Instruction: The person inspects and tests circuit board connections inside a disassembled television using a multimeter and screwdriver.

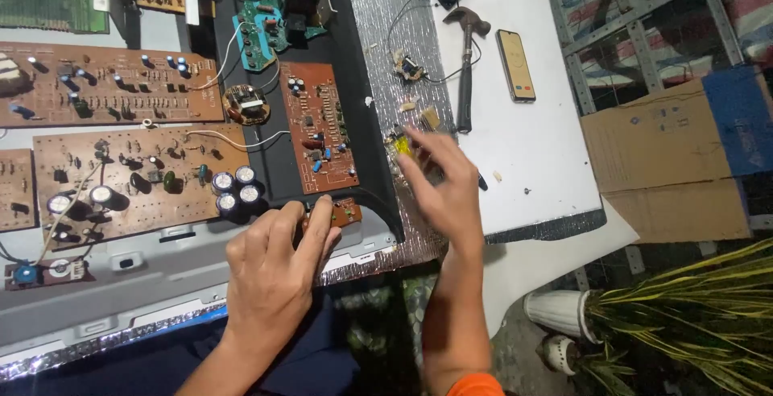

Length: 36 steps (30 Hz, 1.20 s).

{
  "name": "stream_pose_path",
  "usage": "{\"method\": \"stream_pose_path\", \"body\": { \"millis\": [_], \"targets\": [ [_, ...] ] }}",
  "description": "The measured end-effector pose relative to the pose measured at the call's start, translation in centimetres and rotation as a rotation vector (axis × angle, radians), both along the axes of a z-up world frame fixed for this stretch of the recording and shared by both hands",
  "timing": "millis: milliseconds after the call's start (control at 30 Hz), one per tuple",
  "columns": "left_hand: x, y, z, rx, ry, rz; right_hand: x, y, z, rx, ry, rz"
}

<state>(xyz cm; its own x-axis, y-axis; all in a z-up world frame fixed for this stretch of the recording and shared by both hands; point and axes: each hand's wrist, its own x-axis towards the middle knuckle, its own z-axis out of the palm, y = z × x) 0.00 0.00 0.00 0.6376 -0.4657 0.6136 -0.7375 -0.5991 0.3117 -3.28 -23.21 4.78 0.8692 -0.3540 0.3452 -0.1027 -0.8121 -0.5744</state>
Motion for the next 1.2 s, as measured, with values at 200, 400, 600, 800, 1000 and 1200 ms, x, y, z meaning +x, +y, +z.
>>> {"method": "stream_pose_path", "body": {
  "millis": [200, 400, 600, 800, 1000, 1200],
  "targets": [
    [-0.1, -0.1, -0.5, 0.021, -0.035, 0.026, 2.4, -2.5, -0.6, -0.15, 0.154, 0.014],
    [0.0, 0.0, -0.2, -0.001, -0.032, 0.026, 1.7, -2.8, 0.1, 0.017, 0.138, -0.038],
    [-0.1, 0.0, -0.4, 0.007, -0.032, 0.034, 0.6, -2.5, 0.7, -0.066, 0.144, -0.084],
    [-0.1, 0.0, -0.2, 0.01, -0.039, 0.029, -0.8, -2.2, -0.3, -0.13, 0.155, 0.032],
    [-0.1, -0.1, -0.3, 0.01, -0.04, 0.034, -1.2, -1.9, 0.2, -0.104, 0.093, -0.11],
    [-0.1, -0.1, -0.4, 0.023, -0.052, 0.039, -2.2, -4.2, -0.9, 0.154, 0.018, -0.142]
  ]
}}
